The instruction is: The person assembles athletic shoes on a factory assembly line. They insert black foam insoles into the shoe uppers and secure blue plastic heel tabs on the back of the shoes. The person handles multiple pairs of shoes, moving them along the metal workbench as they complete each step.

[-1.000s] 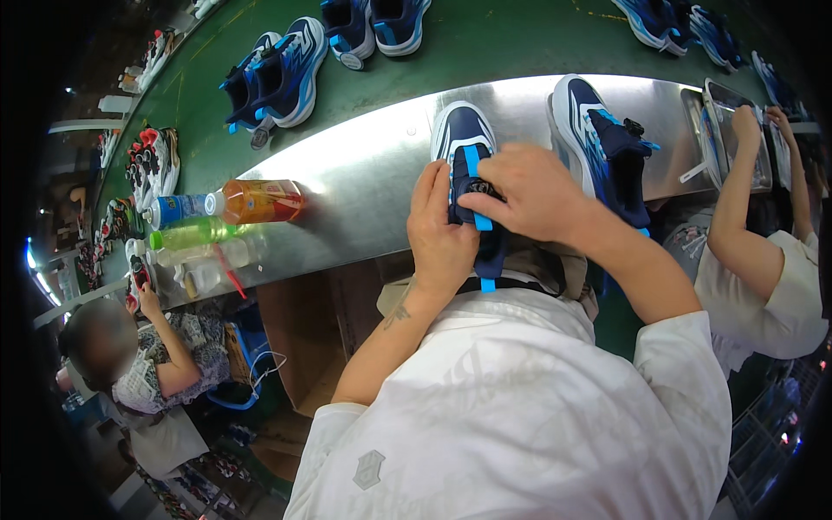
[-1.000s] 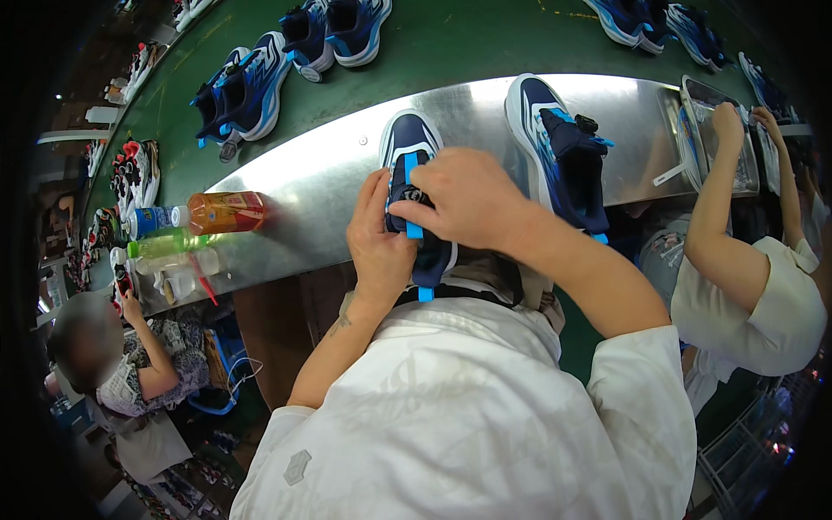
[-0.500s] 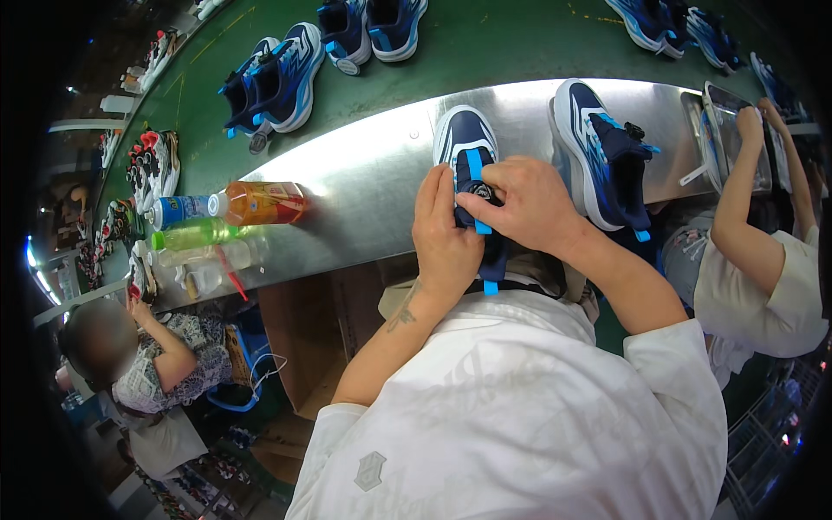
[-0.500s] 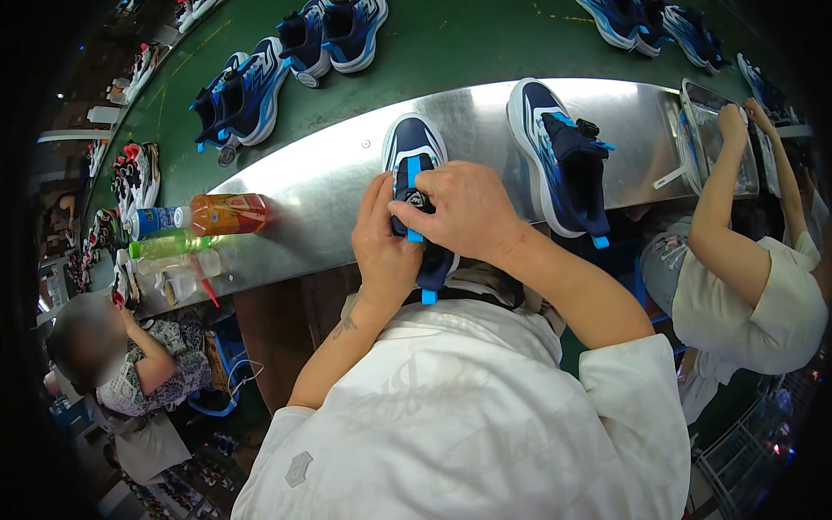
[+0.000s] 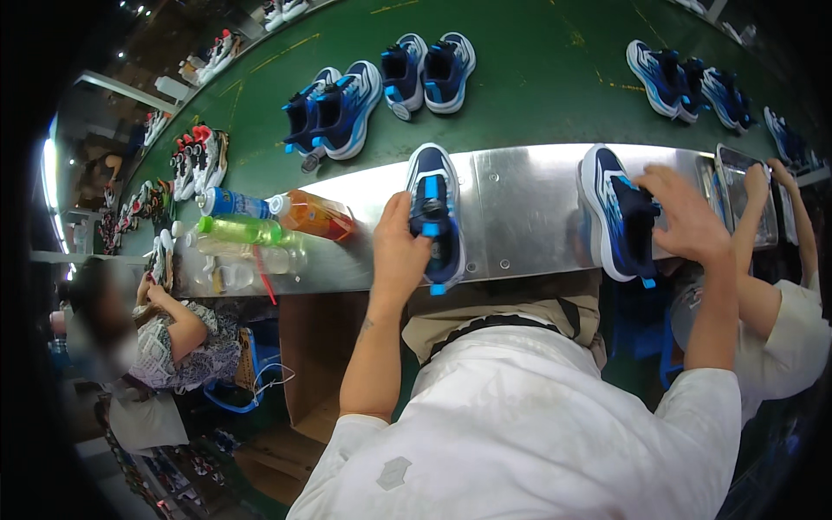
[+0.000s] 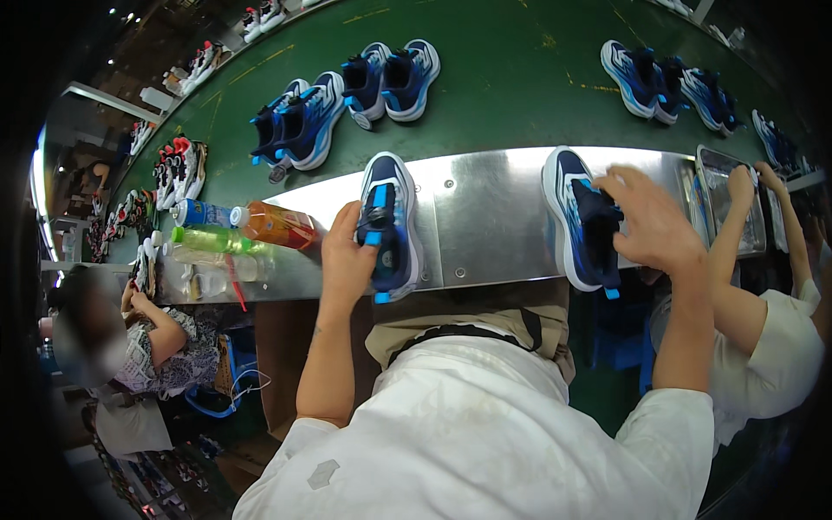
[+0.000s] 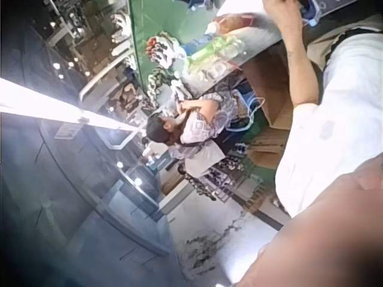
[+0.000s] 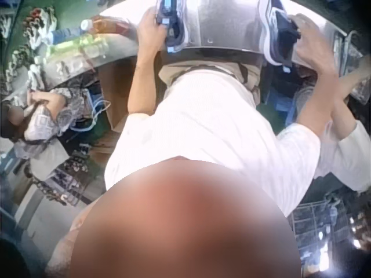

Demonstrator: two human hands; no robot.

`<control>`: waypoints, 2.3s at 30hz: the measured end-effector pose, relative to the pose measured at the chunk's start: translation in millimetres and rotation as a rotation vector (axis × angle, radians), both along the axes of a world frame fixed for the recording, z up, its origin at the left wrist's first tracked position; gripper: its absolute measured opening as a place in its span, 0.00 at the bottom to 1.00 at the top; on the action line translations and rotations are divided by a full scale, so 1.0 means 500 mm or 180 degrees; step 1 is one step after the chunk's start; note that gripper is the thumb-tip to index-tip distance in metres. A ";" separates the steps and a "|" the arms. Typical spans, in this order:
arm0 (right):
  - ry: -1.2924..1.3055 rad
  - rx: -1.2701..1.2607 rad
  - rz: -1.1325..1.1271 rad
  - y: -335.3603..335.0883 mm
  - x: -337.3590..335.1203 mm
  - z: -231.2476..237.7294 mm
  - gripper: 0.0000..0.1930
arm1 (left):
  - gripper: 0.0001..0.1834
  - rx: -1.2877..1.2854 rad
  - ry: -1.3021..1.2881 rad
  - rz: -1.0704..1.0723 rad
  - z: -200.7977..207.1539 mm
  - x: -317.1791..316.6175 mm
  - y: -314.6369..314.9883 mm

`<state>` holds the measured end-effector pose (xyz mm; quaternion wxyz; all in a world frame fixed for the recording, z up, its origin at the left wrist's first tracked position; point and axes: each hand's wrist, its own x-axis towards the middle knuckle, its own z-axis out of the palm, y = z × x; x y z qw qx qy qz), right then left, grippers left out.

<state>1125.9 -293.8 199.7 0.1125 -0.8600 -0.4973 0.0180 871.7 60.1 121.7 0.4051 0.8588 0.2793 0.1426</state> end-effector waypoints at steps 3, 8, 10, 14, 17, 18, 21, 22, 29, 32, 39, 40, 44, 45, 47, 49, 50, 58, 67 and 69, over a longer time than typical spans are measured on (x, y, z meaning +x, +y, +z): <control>0.0922 -0.0068 0.0007 0.013 0.017 -0.027 0.23 | 0.26 0.0770 -0.0091 -0.0147 0.053 -0.024 0.004; 0.0688 0.0882 0.0212 0.144 -0.058 -0.053 0.17 | 0.28 0.0976 -0.1287 -0.0645 0.059 0.020 -0.162; 0.0947 0.1094 0.0182 0.193 -0.093 -0.070 0.20 | 0.42 -0.0022 -0.0286 -0.0863 0.025 0.055 -0.233; 0.1242 0.1001 0.0688 0.223 -0.110 -0.112 0.18 | 0.13 -0.0363 0.0078 -0.0809 -0.069 0.109 -0.218; 0.1226 0.0757 0.0970 0.220 -0.106 -0.114 0.16 | 0.15 -0.0503 0.0171 -0.0774 -0.058 0.112 -0.223; 0.1091 0.0813 0.1006 0.222 -0.110 -0.119 0.15 | 0.16 -0.0472 0.0245 -0.0870 -0.054 0.112 -0.221; 0.0956 0.1032 0.0903 0.203 -0.112 -0.136 0.30 | 0.25 -0.0057 0.0080 -0.0989 -0.037 0.109 -0.207; 0.0967 0.1337 0.0749 0.192 -0.124 -0.136 0.35 | 0.29 0.0302 -0.0224 -0.0931 -0.023 0.107 -0.207; 0.2030 0.1669 -0.0733 0.134 -0.180 -0.217 0.49 | 0.35 0.0754 -0.0905 -0.2226 0.043 0.178 -0.208; 0.3000 0.1872 -0.0939 0.132 -0.189 -0.231 0.44 | 0.36 0.0804 -0.0972 -0.2140 -0.032 0.169 -0.208; 0.1923 0.1619 0.0047 0.127 -0.103 -0.127 0.21 | 0.42 -0.0431 -0.1172 -0.0249 -0.088 0.134 -0.263; 0.1837 0.1445 0.0287 0.140 -0.088 -0.108 0.20 | 0.40 -0.0537 -0.1007 -0.0308 -0.094 0.136 -0.262; 0.1661 0.0566 0.1098 0.189 -0.021 -0.086 0.14 | 0.31 -0.0553 -0.0868 -0.0424 -0.101 0.141 -0.256; 0.1559 0.0309 0.1276 0.199 -0.015 -0.084 0.14 | 0.29 -0.0463 -0.0963 -0.0410 -0.103 0.141 -0.258; 0.1204 -0.0739 0.0967 0.237 -0.031 -0.080 0.17 | 0.29 -0.0401 -0.1034 -0.0391 -0.103 0.143 -0.261; 0.1025 -0.1365 0.0681 0.259 -0.049 -0.075 0.20 | 0.30 -0.0336 -0.1055 -0.0418 -0.108 0.140 -0.262; 0.1027 -0.1460 0.0560 0.266 -0.060 -0.070 0.22 | 0.30 -0.0288 -0.1048 -0.0452 -0.113 0.137 -0.256; 0.1077 -0.0089 0.1042 0.211 -0.032 -0.093 0.21 | 0.32 -0.0024 -0.1096 -0.0419 -0.126 0.141 -0.262; 0.0819 0.0710 0.1085 0.213 -0.041 -0.125 0.24 | 0.29 -0.0095 -0.1057 -0.0479 -0.127 0.147 -0.260; 0.1024 -0.0363 0.0580 0.224 -0.051 -0.124 0.23 | 0.28 -0.0147 -0.0979 -0.0483 -0.135 0.148 -0.251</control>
